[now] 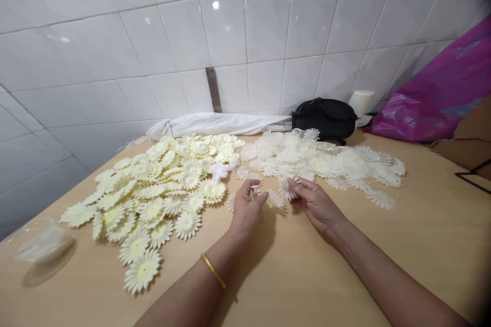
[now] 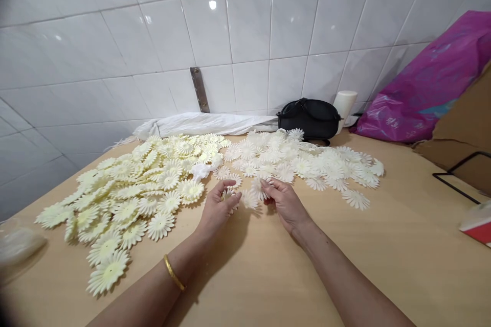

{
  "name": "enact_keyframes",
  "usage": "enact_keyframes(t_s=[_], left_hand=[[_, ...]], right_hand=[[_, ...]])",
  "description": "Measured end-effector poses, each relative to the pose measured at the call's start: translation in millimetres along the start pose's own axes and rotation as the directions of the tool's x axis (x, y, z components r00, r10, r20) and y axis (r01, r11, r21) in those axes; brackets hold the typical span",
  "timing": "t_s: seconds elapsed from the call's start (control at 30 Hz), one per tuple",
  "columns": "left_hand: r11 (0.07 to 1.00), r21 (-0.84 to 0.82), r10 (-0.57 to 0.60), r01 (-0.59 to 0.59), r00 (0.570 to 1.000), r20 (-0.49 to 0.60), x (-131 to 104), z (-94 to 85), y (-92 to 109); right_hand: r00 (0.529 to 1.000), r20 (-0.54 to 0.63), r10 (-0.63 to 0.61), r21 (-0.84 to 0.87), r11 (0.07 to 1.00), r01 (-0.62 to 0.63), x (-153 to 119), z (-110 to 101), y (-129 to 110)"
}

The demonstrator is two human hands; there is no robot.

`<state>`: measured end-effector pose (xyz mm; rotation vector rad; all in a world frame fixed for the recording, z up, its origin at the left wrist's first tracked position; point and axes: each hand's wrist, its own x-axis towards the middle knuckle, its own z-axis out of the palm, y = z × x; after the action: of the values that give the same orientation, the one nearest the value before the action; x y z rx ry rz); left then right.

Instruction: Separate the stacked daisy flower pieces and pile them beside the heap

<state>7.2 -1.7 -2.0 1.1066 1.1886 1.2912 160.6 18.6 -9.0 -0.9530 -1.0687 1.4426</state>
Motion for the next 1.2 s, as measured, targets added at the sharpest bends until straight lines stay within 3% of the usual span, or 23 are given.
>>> enact_keyframes(t_s=[0.27, 0.43, 0.63, 0.73, 0.87, 0.93, 1.07, 1.2], left_hand=[[0.999, 0.034, -0.013, 0.012, 1.000, 0.014, -1, 1.7, 2], [0.999, 0.048, -0.010, 0.004, 0.992, 0.123, -7, 4.5, 10], [0.993, -0.056, -0.084, 0.101, 0.965, 0.247, -13, 8.6, 8], [0.993, -0.063, -0.085, 0.099, 0.978, 0.193, -10, 7.0, 5], [0.998, -0.030, -0.051, 0.051, 0.999, -0.007, 1, -2.3, 5], [1.000, 0.007, 0.005, -0.004, 0.999, -0.049, 5, -6.5, 6], [0.998, 0.009, 0.068, -0.068, 0.998, 0.003, 4, -7.4, 6], [0.969, -0.214, -0.102, 0.123, 0.989, 0.108, 3, -3.6, 6]], right_hand=[[0.998, 0.008, -0.068, -0.085, 0.994, 0.068, 0, 0, 1], [0.995, 0.010, -0.095, -0.139, 0.986, 0.096, -6, 7, -4], [0.985, 0.168, 0.031, -0.150, 0.989, -0.005, -15, 16, -5], [0.993, 0.110, 0.048, -0.128, 0.991, -0.033, -12, 15, -5], [0.992, -0.124, -0.029, -0.088, 0.996, 0.018, -3, 4, -6], [0.985, -0.164, -0.047, -0.098, 0.995, 0.031, 1, -1, -6], [0.987, -0.132, -0.086, -0.191, 0.980, 0.060, 1, -4, -4], [0.991, -0.084, -0.106, -0.214, 0.973, 0.086, -1, 0, -4]])
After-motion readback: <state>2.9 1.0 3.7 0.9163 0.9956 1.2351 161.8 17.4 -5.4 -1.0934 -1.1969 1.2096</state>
